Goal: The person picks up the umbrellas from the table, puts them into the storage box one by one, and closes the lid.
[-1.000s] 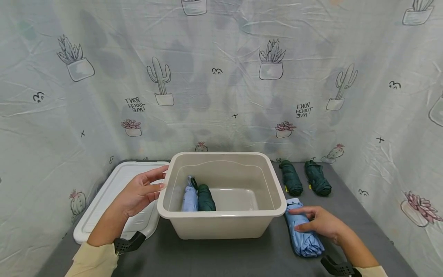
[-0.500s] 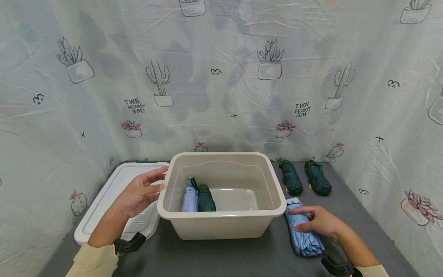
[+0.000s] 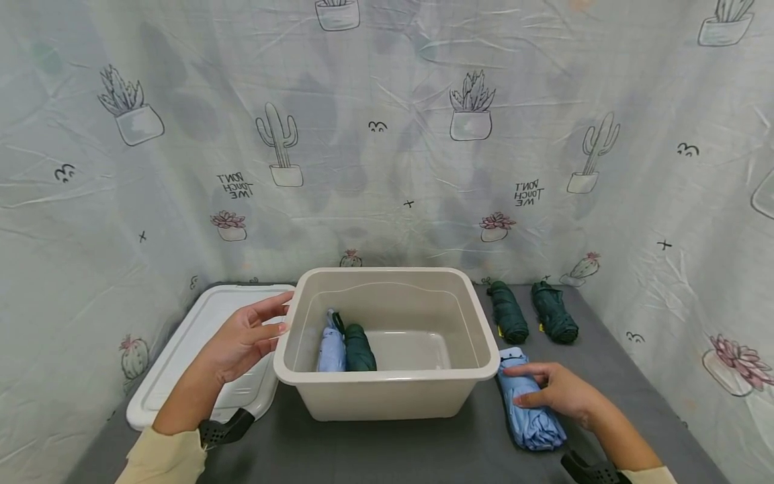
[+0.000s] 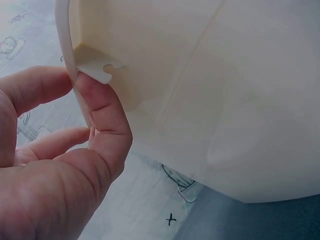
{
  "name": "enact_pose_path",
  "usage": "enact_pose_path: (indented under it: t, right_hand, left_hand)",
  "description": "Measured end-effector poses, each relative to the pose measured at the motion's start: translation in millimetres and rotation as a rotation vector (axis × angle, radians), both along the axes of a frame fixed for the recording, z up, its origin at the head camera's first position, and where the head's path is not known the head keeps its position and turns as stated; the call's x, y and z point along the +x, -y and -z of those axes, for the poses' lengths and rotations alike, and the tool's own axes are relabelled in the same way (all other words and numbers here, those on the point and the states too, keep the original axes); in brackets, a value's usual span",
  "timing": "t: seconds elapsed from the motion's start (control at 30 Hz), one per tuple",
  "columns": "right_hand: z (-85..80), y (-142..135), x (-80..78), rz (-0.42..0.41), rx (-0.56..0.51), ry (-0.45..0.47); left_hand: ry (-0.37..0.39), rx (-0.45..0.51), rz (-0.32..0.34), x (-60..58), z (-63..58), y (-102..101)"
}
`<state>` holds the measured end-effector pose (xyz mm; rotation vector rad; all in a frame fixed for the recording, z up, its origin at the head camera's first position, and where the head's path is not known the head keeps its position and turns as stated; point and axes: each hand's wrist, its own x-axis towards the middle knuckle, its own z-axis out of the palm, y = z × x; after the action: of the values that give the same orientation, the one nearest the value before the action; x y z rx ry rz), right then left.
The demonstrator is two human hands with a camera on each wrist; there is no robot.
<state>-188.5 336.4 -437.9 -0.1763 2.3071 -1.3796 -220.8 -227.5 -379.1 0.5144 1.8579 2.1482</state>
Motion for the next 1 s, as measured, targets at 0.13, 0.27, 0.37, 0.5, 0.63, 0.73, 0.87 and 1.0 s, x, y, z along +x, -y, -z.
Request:
enact_pose_path:
  t: [0.13, 0.27, 0.37, 0.5, 0.63, 0.73, 0.87, 1.0]
  right_hand:
    - [-1.7, 0.8, -0.1, -0.008, 0.003, -0.005]
    - [-2.4, 0.6, -0.1, -0.014, 0.002, -0.006]
    - [-2.2, -0.2, -0.4, -0.015, -0.003, -0.001]
    - [-2.0, -1.3, -1.1, -0.018, -0.002, 0.0]
    - [-0.9, -1.8, -1.8, -0.019, -0.003, 0.001]
    - [0.0, -2.4, -2.5, -0.017, -0.001, 0.002]
    - [1.0, -3.3, -2.8, -0.013, 0.011, 0.002]
    - [1.7, -3.1, -3.2, -0.007, 0.005, 0.007]
  left_hand:
    - [0.003, 0.0, -0.008, 1.7, -1.2, -0.2]
    - [0.009, -0.004, -0.011, 2.2, -2.5, -1.2]
    - [0.007, -0.001, -0.005, 1.7, -2.5, -1.4]
    - [0.002, 0.004, 0.002, 0.9, -2.3, -1.0]
    - [0.001, 0.001, -0.001, 0.8, -2.4, -0.9]
    - [0.004, -0.005, -0.01, 0.8, -2.4, -1.1]
    - [0.011, -0.013, -0.02, 0.8, -2.1, -1.7]
    - [0.015, -0.019, -0.025, 0.8, -1.9, -1.9]
